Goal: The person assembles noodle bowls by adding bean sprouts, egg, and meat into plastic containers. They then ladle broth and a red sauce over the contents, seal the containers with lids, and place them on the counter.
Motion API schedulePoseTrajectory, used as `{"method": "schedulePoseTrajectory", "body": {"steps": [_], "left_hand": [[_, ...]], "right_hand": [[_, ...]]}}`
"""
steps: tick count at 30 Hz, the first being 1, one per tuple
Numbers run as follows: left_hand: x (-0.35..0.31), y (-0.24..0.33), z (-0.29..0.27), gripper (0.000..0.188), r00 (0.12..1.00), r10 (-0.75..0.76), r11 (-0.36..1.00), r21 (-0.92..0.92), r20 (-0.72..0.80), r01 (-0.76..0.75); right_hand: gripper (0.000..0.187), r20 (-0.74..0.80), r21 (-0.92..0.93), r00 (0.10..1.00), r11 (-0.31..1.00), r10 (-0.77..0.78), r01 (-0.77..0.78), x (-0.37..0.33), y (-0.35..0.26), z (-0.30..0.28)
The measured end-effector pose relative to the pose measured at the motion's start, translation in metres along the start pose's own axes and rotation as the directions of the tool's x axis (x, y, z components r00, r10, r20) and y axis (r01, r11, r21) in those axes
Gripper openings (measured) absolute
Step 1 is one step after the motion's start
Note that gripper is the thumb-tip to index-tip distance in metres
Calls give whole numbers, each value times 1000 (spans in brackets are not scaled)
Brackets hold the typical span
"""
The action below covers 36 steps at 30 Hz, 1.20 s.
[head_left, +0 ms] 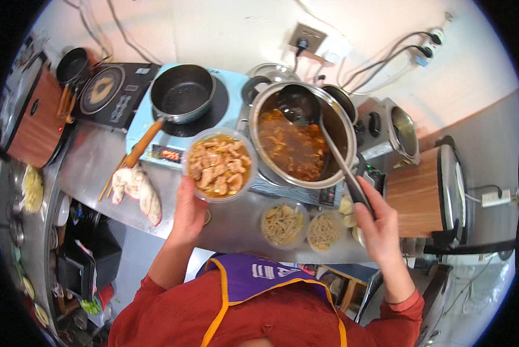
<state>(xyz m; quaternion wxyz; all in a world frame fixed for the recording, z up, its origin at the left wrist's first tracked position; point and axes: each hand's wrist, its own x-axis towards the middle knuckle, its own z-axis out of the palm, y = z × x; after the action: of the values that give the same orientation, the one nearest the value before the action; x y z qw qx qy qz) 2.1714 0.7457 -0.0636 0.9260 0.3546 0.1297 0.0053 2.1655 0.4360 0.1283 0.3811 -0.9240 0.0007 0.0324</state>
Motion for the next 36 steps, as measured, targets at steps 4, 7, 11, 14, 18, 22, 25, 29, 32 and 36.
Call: {"method": "schedulePoseTrajectory", "body": {"steps": [4,7,11,14,18,22,25,29,32,36], "left_hand": [[0,1,1,80,999,7,1000,26,50,-8],[-2,-1,-1,77,999,22,999,28,-40,-21],[-5,-4,1,73,1000,-18,999,-27,5,18],[-5,-2,10,79,998,46,996,-81,52,-41],[-6,2,28,84,997,60,996,-56,-41,-62],[-10,5,46,86,996,80,991,-99,-44,-84],[-11,6,54,87,995,100,990,-94,-14,-101],[-13,11,57,87,987,101,989,-92,-127,-114],[-15,13,57,87,988,127,990,-48,-85,-131],[-14,16,56,87,985,126,991,-33,-121,-131]], "right_hand": [[47,81,-384,971,892,-226,240,-11,9,-5],[44,-54,-176,990,977,-131,120,-8,17,-17],[39,-252,53,966,998,54,-42,33,59,-69],[38,-225,89,959,984,172,-156,85,112,-94],[41,-255,-257,955,941,153,-219,152,166,-71],[34,-271,-361,959,914,88,-186,196,180,-30],[32,-161,-448,968,860,194,-246,226,180,-20],[29,-58,-306,938,889,341,-341,263,185,-18],[16,181,300,800,742,573,-599,282,192,-19],[8,435,726,720,262,541,-636,282,203,-11]]}}
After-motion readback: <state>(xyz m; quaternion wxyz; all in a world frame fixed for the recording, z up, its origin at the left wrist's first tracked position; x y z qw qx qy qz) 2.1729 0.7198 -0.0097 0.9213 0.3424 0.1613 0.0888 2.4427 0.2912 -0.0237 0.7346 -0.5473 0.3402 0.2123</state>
